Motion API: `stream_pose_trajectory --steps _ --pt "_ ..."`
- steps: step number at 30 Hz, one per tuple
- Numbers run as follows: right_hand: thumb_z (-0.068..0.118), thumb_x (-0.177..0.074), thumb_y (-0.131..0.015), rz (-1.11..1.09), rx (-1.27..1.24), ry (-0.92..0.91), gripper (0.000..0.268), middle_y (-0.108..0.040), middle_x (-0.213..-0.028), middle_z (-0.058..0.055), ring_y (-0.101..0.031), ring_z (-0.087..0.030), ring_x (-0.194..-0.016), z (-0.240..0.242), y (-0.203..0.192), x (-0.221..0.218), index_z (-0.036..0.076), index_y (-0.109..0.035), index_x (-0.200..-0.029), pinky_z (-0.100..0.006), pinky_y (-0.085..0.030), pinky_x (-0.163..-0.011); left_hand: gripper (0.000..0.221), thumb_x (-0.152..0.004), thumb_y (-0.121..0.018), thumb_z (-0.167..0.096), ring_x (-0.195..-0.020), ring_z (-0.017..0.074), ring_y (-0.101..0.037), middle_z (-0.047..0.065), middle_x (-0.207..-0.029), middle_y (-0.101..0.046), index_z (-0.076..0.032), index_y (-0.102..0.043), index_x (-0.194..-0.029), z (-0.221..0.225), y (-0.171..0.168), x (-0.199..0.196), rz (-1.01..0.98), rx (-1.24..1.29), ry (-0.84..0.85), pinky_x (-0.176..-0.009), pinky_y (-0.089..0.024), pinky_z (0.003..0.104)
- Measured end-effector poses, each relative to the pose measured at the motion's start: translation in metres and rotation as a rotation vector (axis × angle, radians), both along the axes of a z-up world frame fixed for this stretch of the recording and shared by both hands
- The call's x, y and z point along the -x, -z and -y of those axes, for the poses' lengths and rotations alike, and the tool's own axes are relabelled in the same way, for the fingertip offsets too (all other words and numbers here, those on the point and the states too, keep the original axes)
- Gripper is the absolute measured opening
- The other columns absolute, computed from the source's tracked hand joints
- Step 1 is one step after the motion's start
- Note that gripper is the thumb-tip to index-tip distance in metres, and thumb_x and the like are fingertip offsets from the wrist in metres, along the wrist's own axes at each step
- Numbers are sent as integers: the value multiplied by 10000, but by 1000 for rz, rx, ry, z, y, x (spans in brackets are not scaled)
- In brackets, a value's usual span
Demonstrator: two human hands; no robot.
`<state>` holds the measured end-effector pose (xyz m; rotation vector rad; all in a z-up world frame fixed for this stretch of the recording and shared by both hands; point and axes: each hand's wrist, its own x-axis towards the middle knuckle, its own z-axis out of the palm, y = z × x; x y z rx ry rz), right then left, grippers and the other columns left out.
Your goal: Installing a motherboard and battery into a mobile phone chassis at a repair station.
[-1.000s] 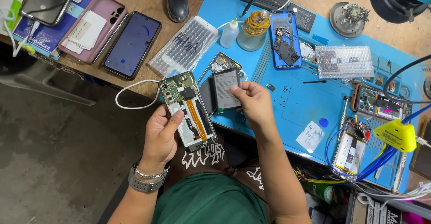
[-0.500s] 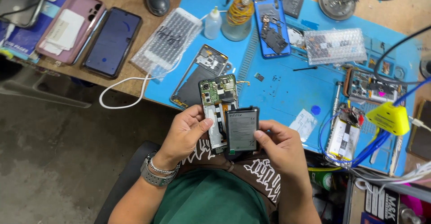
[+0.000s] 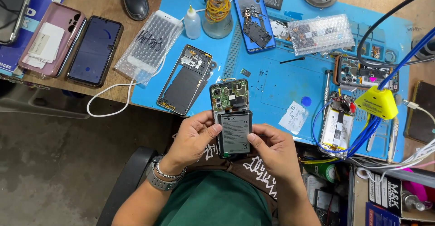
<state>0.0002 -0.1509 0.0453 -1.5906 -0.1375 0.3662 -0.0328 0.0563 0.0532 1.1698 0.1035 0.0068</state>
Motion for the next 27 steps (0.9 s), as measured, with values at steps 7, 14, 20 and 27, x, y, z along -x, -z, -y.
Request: stream_pose_trajectory --steps 7,14,20,27 --pt "10 -913 -720 43 10 29 171 -727 -782 -132 -615 -117 -786 3 1 1 -61 -802 -1045 -316 -594 -710 251 -976 -652 -82 -842 89 -622 104 -862 -749 65 -721 -1168 3 7 -1 -22 17 33 -749 -610 307" --pt "13 -897 -747 93 70 88 159 -734 -767 -128 -608 -112 -776 4 2 2 -40 -809 -1034 -307 -581 -697 262 -971 -656 -87 -818 85 -611 91 -837 -731 73 -723 -1167 8 2 -4 -4 -4 28 -726 -614 315" --pt "50 -850 -809 66 165 263 235 -705 -710 -49 -569 -56 -652 2 7 14 2 -796 -1080 -228 -540 -635 254 -979 -634 -117 -932 159 -650 120 -956 -733 45 -715 -1157 7 4 -1 37 -103 47 -800 -619 324" --pt "74 -868 -801 353 277 263 93 -709 -786 -35 -628 -95 -738 -3 -2 14 93 -816 -957 -190 -474 -593 294 -977 -612 -166 -988 214 -738 123 -1081 -759 28 -698 -1181 4 6 1 45 -233 102 -866 -660 336"
